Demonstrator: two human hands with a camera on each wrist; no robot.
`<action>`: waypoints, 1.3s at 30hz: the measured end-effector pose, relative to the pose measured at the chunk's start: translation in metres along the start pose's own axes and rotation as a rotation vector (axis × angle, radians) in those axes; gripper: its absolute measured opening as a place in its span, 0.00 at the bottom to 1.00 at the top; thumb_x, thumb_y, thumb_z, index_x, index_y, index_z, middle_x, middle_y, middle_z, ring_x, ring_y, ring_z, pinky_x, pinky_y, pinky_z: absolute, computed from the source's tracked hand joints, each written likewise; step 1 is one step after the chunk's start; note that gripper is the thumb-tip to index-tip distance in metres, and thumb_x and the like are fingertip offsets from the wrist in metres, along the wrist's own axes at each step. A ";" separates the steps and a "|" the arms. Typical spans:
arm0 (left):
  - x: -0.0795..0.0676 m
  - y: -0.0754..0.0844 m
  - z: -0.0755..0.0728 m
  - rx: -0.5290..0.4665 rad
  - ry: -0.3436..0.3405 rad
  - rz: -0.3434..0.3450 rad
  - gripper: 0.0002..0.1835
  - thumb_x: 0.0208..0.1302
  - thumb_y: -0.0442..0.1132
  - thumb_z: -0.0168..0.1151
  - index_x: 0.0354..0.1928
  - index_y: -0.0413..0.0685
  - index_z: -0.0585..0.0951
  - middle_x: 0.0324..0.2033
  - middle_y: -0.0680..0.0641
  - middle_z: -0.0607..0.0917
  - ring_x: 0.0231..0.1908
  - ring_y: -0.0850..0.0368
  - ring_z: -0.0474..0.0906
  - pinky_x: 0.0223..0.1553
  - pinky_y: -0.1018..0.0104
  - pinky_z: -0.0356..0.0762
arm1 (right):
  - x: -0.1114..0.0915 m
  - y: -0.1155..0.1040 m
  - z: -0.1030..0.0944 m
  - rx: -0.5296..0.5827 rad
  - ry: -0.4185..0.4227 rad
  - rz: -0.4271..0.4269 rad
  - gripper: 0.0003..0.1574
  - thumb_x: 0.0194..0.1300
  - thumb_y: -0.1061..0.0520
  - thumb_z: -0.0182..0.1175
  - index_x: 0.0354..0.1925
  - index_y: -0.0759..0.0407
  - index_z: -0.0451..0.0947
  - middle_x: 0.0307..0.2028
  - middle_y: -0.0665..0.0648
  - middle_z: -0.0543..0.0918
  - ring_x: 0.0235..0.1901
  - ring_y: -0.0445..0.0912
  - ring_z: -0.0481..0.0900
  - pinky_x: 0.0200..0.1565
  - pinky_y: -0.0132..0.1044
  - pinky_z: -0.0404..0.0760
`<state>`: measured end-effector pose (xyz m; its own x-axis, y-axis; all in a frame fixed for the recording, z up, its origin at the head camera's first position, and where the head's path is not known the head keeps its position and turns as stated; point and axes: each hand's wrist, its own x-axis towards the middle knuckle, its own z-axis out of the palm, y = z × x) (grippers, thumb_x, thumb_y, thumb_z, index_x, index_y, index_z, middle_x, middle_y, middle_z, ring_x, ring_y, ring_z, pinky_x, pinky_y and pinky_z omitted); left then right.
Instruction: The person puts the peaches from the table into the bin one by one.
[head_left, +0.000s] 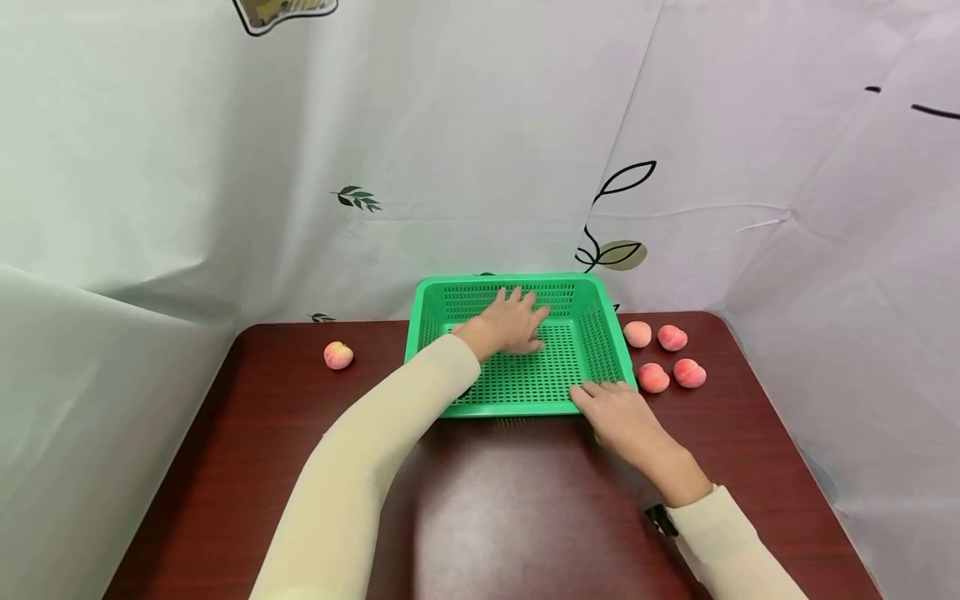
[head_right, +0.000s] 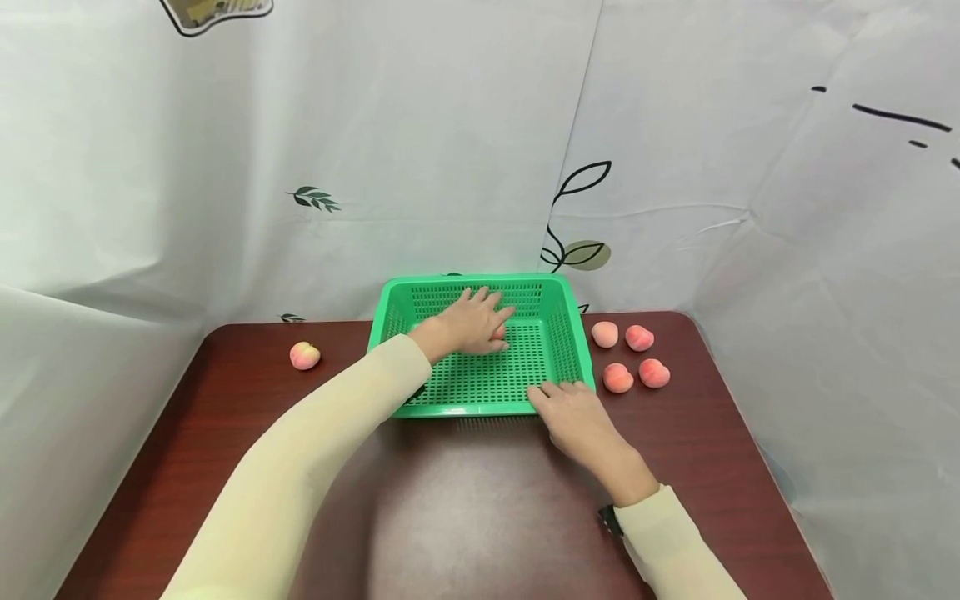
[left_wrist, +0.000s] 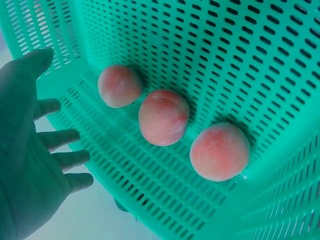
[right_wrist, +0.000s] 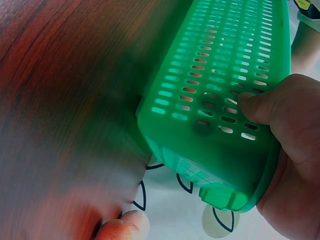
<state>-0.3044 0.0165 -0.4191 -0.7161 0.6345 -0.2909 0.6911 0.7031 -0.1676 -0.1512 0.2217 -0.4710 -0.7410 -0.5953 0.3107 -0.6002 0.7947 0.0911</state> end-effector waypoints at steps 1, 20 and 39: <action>-0.002 0.000 -0.002 0.005 0.003 0.001 0.41 0.77 0.66 0.46 0.83 0.58 0.52 0.81 0.39 0.54 0.80 0.36 0.50 0.77 0.39 0.52 | 0.000 0.000 0.000 0.000 0.001 0.000 0.18 0.52 0.72 0.64 0.33 0.56 0.68 0.27 0.54 0.78 0.26 0.53 0.78 0.29 0.42 0.70; -0.039 -0.029 -0.018 -0.016 0.076 -0.036 0.40 0.76 0.68 0.44 0.82 0.59 0.55 0.80 0.39 0.56 0.80 0.35 0.49 0.77 0.38 0.51 | 0.000 0.000 0.002 0.005 0.020 0.001 0.18 0.51 0.73 0.63 0.32 0.56 0.67 0.26 0.53 0.77 0.24 0.53 0.76 0.28 0.42 0.70; -0.094 -0.075 -0.005 -0.176 0.159 -0.118 0.42 0.75 0.64 0.52 0.82 0.54 0.55 0.80 0.36 0.53 0.80 0.32 0.45 0.77 0.33 0.46 | 0.000 0.001 0.002 0.008 0.025 -0.002 0.18 0.51 0.73 0.62 0.31 0.56 0.66 0.25 0.53 0.75 0.23 0.53 0.75 0.27 0.41 0.68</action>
<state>-0.2891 -0.0943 -0.3749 -0.8067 0.5776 -0.1252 0.5842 0.8113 -0.0212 -0.1524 0.2219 -0.4732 -0.7322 -0.5934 0.3343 -0.6040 0.7926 0.0837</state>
